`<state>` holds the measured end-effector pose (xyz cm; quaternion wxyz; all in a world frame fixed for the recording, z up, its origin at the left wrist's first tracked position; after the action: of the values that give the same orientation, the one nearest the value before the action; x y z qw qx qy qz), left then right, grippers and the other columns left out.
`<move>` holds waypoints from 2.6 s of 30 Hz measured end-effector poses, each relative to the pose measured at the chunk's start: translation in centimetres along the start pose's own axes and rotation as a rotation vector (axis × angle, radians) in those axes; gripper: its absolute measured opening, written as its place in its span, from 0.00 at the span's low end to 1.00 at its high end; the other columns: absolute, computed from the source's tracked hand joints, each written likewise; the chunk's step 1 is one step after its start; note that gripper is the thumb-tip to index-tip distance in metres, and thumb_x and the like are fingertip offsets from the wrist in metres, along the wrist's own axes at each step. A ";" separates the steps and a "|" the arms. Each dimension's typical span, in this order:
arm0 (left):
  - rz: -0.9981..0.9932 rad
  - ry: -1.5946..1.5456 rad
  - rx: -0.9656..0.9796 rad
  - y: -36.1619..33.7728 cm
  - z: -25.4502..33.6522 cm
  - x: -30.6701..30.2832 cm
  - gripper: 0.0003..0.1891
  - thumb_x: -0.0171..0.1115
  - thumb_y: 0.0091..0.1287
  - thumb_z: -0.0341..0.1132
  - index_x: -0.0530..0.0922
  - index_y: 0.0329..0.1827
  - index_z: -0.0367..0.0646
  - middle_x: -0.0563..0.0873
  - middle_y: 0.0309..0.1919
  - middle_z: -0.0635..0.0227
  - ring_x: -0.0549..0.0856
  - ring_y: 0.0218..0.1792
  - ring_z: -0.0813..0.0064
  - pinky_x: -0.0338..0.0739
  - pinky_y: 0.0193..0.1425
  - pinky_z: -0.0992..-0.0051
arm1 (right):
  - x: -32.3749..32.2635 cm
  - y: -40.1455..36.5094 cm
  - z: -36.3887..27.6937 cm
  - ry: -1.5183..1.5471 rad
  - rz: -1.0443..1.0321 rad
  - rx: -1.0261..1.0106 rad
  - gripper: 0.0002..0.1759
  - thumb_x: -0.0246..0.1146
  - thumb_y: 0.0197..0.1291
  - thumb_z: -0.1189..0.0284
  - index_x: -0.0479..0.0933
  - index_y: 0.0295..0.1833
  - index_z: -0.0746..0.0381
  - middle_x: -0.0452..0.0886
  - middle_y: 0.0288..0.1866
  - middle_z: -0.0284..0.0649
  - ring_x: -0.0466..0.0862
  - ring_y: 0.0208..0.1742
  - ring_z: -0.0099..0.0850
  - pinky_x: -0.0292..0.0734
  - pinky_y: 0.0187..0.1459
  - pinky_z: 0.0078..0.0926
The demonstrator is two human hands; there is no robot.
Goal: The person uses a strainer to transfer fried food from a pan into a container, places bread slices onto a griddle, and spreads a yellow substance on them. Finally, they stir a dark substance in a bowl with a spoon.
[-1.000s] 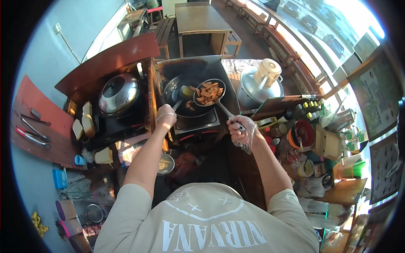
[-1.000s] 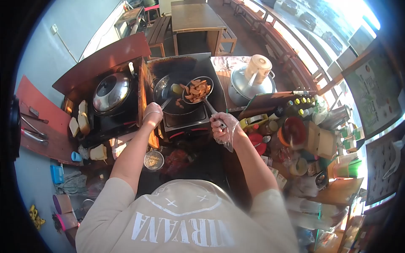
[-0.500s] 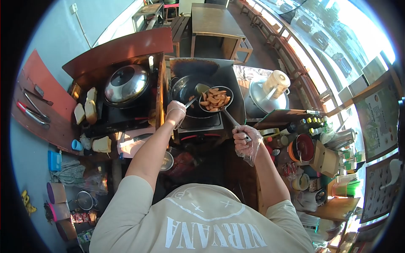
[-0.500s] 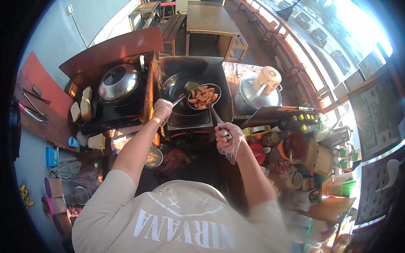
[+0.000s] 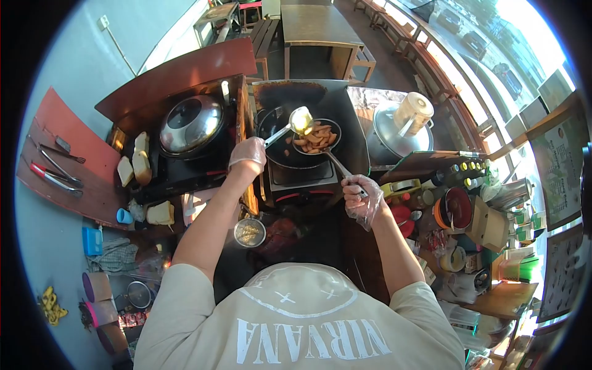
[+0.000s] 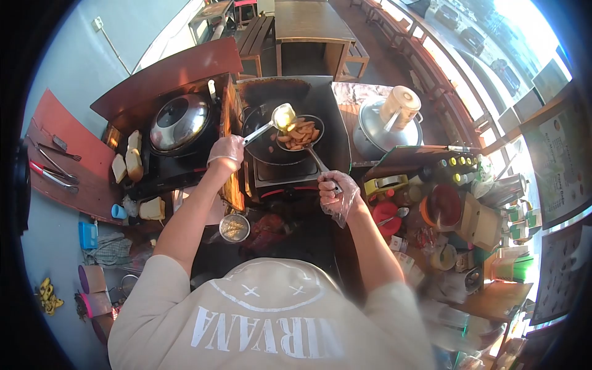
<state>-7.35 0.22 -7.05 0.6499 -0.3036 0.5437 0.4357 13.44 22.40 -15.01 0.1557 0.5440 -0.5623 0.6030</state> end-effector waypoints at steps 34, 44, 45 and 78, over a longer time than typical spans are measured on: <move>0.042 -0.621 -0.410 -2.9 -2.5 5.9 0.10 0.57 0.67 0.28 0.87 0.35 0.38 0.90 0.34 0.51 0.91 0.37 0.57 0.82 0.42 0.62 | -0.2 -2.4 0.7 -0.070 0.116 -0.022 0.08 0.54 0.68 0.70 0.72 0.36 0.61 0.64 0.14 0.29 0.62 0.11 0.24 0.57 0.14 0.22; 0.150 -0.020 -0.169 -3.4 0.8 -0.1 0.08 0.60 0.70 0.34 0.87 0.42 0.43 0.89 0.39 0.53 0.89 0.43 0.50 0.85 0.49 0.57 | -2.3 2.3 1.4 0.118 -0.159 0.081 0.12 0.50 0.69 0.70 0.75 0.37 0.65 0.61 0.14 0.26 0.61 0.12 0.24 0.61 0.18 0.24; 0.170 -0.002 -0.170 -3.7 0.7 -0.8 0.08 0.61 0.68 0.33 0.87 0.40 0.41 0.90 0.37 0.51 0.90 0.42 0.50 0.85 0.48 0.58 | -2.4 2.2 1.5 0.121 -0.160 0.086 0.12 0.50 0.69 0.70 0.75 0.37 0.65 0.61 0.14 0.26 0.61 0.12 0.24 0.61 0.18 0.24; 0.058 0.227 -0.101 1.1 -4.9 9.1 0.08 0.60 0.68 0.29 0.86 0.33 0.36 0.90 0.30 0.62 0.91 0.34 0.71 0.83 0.36 0.70 | -3.2 -3.1 -1.0 -0.016 -0.101 0.077 0.09 0.52 0.68 0.69 0.72 0.35 0.61 0.65 0.15 0.31 0.63 0.12 0.25 0.59 0.13 0.22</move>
<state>-10.25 -1.41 -16.93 0.5552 -0.3676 0.5997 0.4438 16.55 25.60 -15.85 0.1603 0.5823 -0.5116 0.6111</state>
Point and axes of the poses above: each hand's wrist, its own y-axis towards the middle knuckle, its own x-axis out of the palm, z = x × y, the point moved 8 cm from there along y, towards the middle knuckle
